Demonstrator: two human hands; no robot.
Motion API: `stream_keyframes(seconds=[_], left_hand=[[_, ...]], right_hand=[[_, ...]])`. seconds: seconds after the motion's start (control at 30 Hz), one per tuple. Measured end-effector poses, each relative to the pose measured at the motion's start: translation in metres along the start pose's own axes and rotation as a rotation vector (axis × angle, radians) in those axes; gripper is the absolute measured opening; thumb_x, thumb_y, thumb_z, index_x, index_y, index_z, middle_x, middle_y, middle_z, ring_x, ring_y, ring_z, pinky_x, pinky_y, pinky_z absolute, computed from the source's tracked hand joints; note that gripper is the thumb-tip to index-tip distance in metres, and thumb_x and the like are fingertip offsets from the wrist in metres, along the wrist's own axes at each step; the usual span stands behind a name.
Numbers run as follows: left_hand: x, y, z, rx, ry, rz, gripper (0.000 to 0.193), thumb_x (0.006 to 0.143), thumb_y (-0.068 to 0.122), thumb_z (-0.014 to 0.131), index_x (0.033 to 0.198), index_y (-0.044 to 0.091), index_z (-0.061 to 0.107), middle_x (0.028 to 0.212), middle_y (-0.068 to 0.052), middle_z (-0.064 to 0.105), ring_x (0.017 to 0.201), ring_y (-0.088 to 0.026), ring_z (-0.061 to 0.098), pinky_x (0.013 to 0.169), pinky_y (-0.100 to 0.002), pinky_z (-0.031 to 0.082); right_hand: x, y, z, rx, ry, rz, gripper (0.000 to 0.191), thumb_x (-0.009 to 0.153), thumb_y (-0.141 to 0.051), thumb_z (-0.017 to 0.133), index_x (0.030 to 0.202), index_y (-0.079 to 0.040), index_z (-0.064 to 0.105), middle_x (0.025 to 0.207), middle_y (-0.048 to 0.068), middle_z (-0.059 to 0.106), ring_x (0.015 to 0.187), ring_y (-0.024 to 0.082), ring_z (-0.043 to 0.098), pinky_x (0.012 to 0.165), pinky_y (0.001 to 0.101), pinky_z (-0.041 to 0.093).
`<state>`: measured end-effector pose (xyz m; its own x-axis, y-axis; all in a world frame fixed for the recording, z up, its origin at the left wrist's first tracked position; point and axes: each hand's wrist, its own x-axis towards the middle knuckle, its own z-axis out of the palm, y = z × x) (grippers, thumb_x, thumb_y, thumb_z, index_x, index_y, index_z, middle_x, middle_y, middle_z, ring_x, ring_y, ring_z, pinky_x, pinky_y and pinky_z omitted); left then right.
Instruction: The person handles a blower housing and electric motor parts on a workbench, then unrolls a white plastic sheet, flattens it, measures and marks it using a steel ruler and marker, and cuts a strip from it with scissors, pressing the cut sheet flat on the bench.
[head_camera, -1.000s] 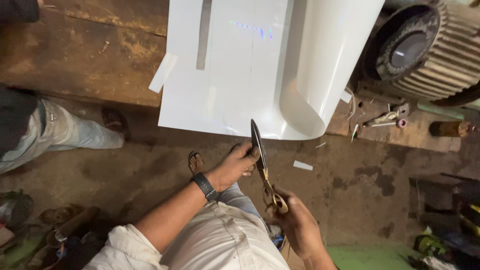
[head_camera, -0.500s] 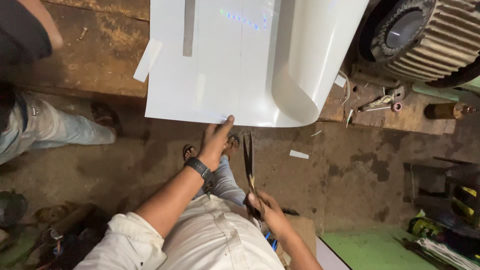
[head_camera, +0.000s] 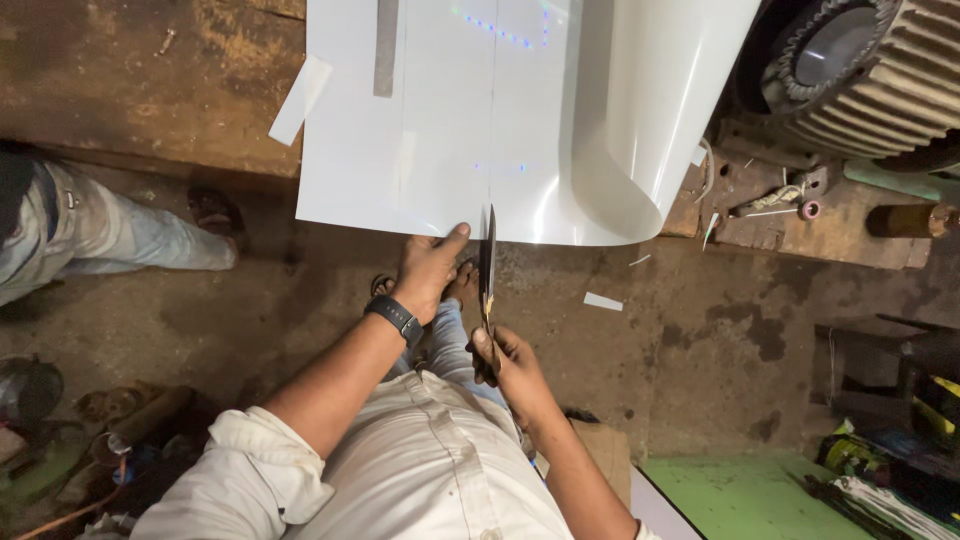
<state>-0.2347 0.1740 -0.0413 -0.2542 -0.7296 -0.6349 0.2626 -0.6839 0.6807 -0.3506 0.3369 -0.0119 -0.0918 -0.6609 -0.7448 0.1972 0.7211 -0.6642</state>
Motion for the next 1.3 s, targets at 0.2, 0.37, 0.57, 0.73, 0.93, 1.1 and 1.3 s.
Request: stream_keyframes(seconds=[0.2, 0.37, 0.57, 0.73, 0.93, 1.1, 1.3], left_hand=[[0.001, 0.000, 0.000, 0.030, 0.005, 0.006, 0.017, 0.095, 0.023, 0.072, 0.091, 0.008, 0.068, 0.066, 0.009, 0.049, 0.051, -0.003, 0.034, 0.045, -0.024, 0.030], [0.002, 0.002, 0.000, 0.098, 0.034, -0.004, 0.018, 0.095, 0.023, 0.071, 0.096, 0.006, 0.071, 0.068, 0.008, 0.054, 0.053, -0.003, 0.038, 0.046, -0.024, 0.033], [0.002, 0.001, -0.001, 0.095, 0.043, -0.010, 0.022, 0.095, 0.022, 0.072, 0.100, 0.001, 0.071, 0.076, 0.003, 0.060, 0.061, -0.004, 0.047, 0.052, -0.025, 0.041], [-0.002, 0.001, -0.002, 0.047, 0.039, -0.003, 0.025, 0.095, 0.021, 0.073, 0.105, -0.002, 0.073, 0.086, -0.001, 0.068, 0.073, -0.008, 0.057, 0.060, -0.026, 0.050], [-0.007, 0.001, -0.006, 0.077, 0.032, 0.056, 0.021, 0.093, 0.019, 0.072, 0.107, 0.003, 0.072, 0.088, 0.002, 0.069, 0.072, -0.004, 0.058, 0.058, -0.023, 0.047], [-0.004, -0.002, -0.009, -0.044, -0.006, -0.048, 0.020, 0.093, 0.019, 0.073, 0.100, 0.001, 0.069, 0.078, -0.002, 0.064, 0.059, -0.009, 0.059, 0.051, -0.026, 0.048], [-0.012, 0.006, -0.010, 0.056, 0.008, -0.029, 0.021, 0.093, 0.021, 0.072, 0.103, 0.002, 0.072, 0.084, 0.002, 0.068, 0.067, -0.005, 0.058, 0.054, -0.023, 0.045]], right_hand=[[0.004, 0.005, 0.000, 0.017, 0.008, 0.005, 0.043, 0.094, -0.048, 0.067, 0.088, -0.005, 0.065, 0.067, 0.000, 0.059, 0.059, 0.010, 0.055, 0.054, 0.0264, 0.041], [0.009, 0.013, 0.002, 0.063, 0.007, -0.033, 0.040, 0.094, -0.043, 0.070, 0.086, -0.005, 0.063, 0.068, -0.001, 0.057, 0.059, 0.009, 0.054, 0.055, 0.0281, 0.046], [0.003, 0.010, 0.004, 0.038, 0.041, -0.030, 0.039, 0.090, -0.042, 0.074, 0.083, -0.004, 0.066, 0.067, 0.001, 0.059, 0.055, 0.010, 0.055, 0.052, 0.0263, 0.046], [0.011, -0.003, 0.007, 0.072, 0.083, -0.023, 0.042, 0.090, -0.045, 0.073, 0.081, -0.004, 0.066, 0.065, 0.001, 0.060, 0.054, 0.010, 0.054, 0.050, 0.0266, 0.041], [0.028, -0.013, 0.008, 0.141, 0.063, -0.045, 0.043, 0.093, -0.045, 0.074, 0.082, -0.005, 0.064, 0.065, 0.000, 0.058, 0.055, 0.008, 0.048, 0.050, 0.0260, 0.037], [0.026, -0.015, 0.011, 0.035, 0.069, -0.084, 0.041, 0.090, -0.044, 0.075, 0.081, -0.004, 0.067, 0.065, 0.001, 0.061, 0.053, 0.010, 0.053, 0.050, 0.0261, 0.042], [0.026, -0.038, 0.016, 0.056, 0.134, 0.003, 0.041, 0.088, -0.043, 0.076, 0.081, -0.004, 0.065, 0.064, 0.003, 0.061, 0.052, 0.012, 0.055, 0.047, 0.0271, 0.038]])
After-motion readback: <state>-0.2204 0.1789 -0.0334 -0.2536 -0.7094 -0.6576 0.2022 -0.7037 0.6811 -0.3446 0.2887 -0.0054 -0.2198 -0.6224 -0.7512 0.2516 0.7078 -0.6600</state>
